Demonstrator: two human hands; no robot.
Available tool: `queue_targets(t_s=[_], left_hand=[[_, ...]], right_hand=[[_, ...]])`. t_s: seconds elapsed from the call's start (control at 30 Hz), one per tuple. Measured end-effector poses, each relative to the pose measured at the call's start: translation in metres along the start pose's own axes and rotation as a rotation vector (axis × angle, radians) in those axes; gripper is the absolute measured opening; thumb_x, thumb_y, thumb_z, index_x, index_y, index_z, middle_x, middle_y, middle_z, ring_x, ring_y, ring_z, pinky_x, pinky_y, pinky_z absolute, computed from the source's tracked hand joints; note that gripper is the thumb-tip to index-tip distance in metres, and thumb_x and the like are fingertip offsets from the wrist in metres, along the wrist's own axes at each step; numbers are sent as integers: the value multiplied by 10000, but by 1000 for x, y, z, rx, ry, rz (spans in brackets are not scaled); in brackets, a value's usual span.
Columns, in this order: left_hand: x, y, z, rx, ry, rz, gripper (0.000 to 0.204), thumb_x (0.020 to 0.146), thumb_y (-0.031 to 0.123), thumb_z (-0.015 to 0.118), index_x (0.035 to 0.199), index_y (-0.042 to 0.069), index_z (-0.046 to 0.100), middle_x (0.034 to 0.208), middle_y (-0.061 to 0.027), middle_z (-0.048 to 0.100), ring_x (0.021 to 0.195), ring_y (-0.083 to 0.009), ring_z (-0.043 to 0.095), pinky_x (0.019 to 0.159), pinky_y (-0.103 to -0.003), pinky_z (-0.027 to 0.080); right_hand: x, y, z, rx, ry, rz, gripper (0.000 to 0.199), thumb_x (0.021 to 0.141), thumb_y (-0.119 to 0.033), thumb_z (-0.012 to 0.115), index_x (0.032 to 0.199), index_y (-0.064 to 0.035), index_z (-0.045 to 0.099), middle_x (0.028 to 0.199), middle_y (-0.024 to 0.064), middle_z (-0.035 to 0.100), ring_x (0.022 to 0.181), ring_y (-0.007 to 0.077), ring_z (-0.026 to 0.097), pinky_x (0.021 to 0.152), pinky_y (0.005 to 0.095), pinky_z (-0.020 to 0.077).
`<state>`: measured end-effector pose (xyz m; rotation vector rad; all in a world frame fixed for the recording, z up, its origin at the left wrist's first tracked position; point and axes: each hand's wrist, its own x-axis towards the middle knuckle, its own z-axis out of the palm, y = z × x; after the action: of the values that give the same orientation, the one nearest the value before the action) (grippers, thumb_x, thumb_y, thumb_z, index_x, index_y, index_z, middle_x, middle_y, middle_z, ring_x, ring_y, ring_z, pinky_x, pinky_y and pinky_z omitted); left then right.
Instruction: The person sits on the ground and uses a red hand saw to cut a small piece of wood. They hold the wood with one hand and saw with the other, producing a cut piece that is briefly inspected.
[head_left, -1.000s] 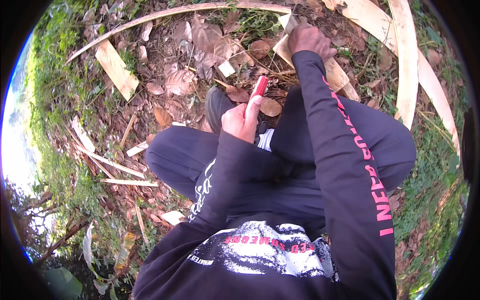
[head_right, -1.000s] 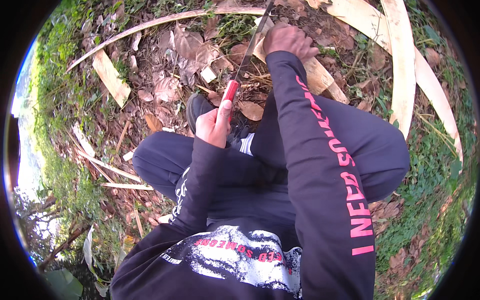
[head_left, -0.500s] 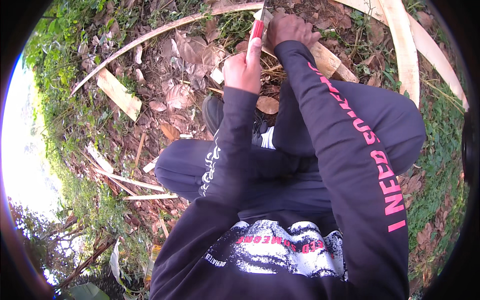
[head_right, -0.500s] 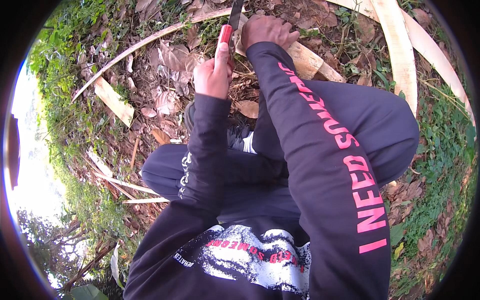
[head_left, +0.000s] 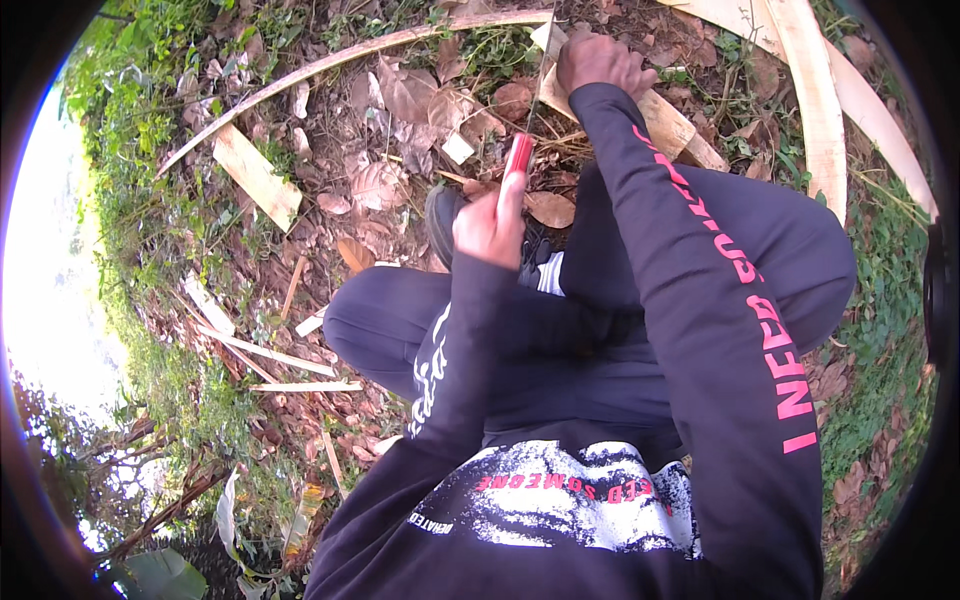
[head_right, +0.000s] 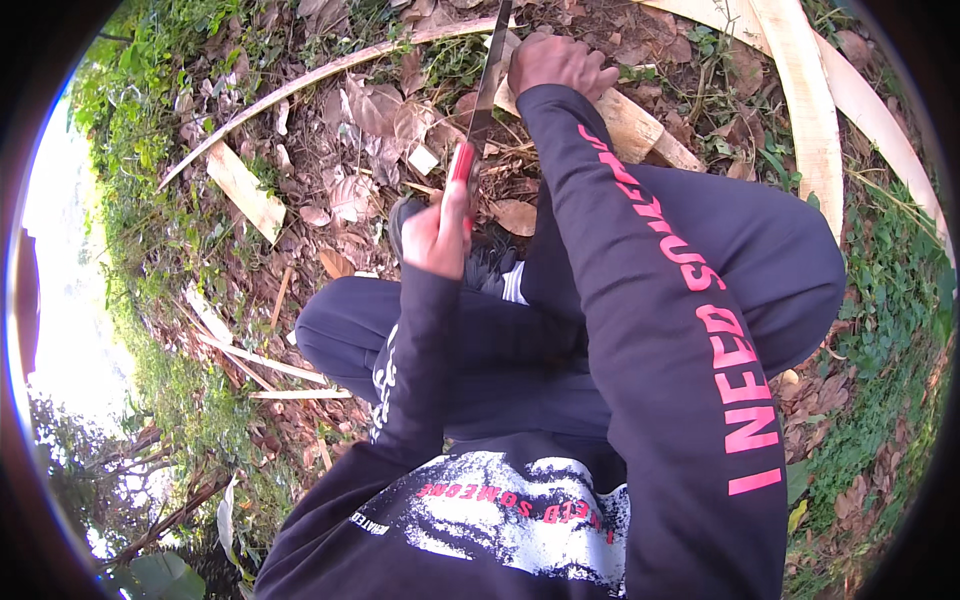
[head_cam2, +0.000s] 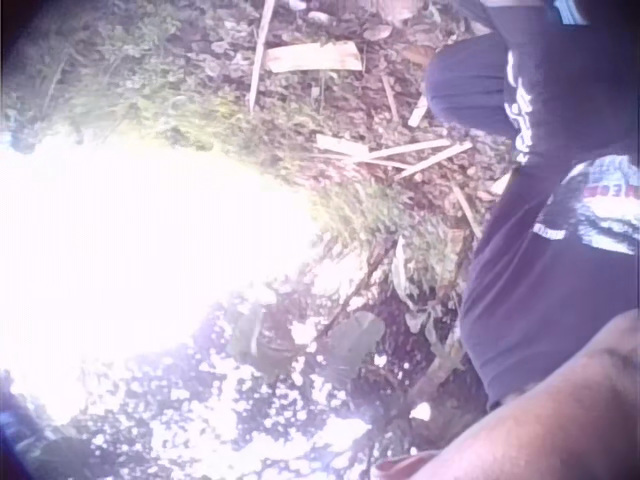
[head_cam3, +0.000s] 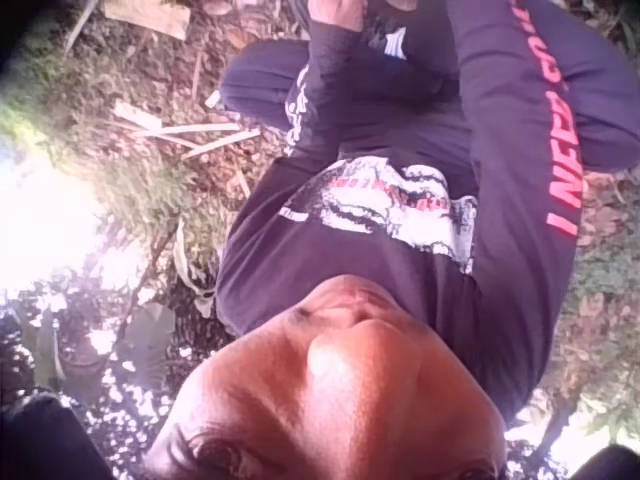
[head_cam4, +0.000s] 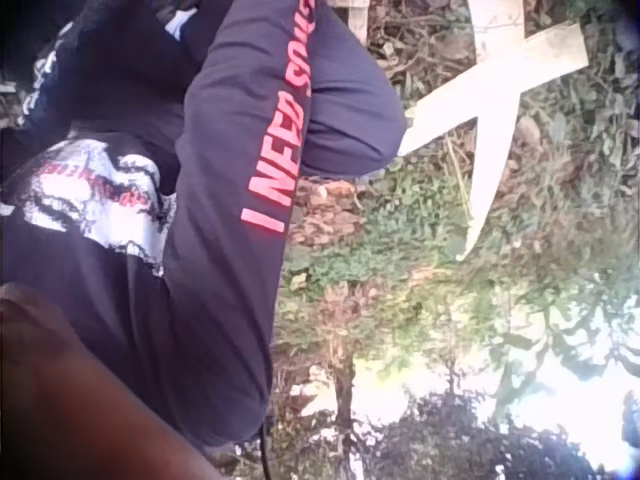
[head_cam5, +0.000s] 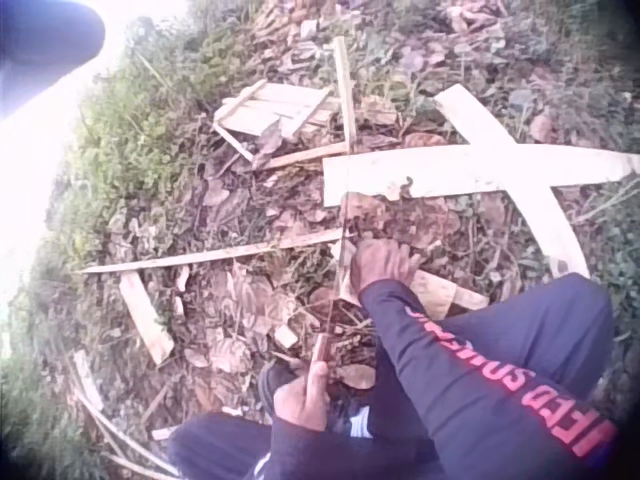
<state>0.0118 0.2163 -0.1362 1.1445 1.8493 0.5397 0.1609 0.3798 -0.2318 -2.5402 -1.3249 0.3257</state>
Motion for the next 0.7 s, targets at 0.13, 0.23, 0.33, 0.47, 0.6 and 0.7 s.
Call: queue_targets(t_s=[0.13, 0.23, 0.33, 0.47, 0.6, 0.7], left_hand=[[11, 8, -2, -17, 14, -2, 655, 979, 517, 543, 648, -39, 646, 495, -105, 554, 470, -186, 558, 512, -356, 425], [32, 12, -6, -45, -58, -62, 656, 973, 525, 546, 652, -39, 637, 490, -113, 535, 448, -199, 533, 503, -381, 415], [-4, 4, -11, -31, -5, -86, 667, 961, 545, 559, 639, -35, 627, 486, -73, 533, 452, -150, 515, 489, -339, 411], [-21, -4, -28, 48, -15, -124, 670, 962, 535, 562, 619, -37, 618, 487, -120, 532, 443, -214, 518, 499, -370, 419], [27, 18, 2, 83, 65, 51, 674, 971, 530, 533, 654, -61, 593, 528, -227, 486, 478, -371, 476, 537, -456, 399], [10, 13, -9, 52, 10, 14, 677, 968, 544, 534, 639, -43, 609, 503, -172, 515, 470, -308, 520, 538, -423, 430]], right_hand=[[3, -6, 0, -2, 41, -12, 393, 889, -305, 480, 836, -47, 771, 905, 164, 731, 925, 312, 646, 920, 460, 357], [-12, -6, 0, -32, 66, 45, 382, 888, -302, 491, 805, -53, 768, 897, 144, 735, 925, 301, 645, 894, 461, 367], [3, -4, 5, -18, 119, -7, 385, 890, -308, 488, 803, -59, 769, 892, 139, 736, 914, 302, 648, 881, 464, 372], [-5, -1, 7, -69, 147, -45, 391, 889, -325, 491, 839, -60, 774, 906, 142, 737, 894, 302, 654, 878, 458, 372], [-9, -7, -4, -12, 34, 19, 411, 902, -329, 468, 856, -57, 773, 935, 135, 738, 935, 294, 648, 887, 460, 371], [3, -3, -3, 0, 41, 18, 423, 915, -335, 452, 855, -70, 776, 925, 131, 740, 936, 302, 650, 890, 457, 365]])
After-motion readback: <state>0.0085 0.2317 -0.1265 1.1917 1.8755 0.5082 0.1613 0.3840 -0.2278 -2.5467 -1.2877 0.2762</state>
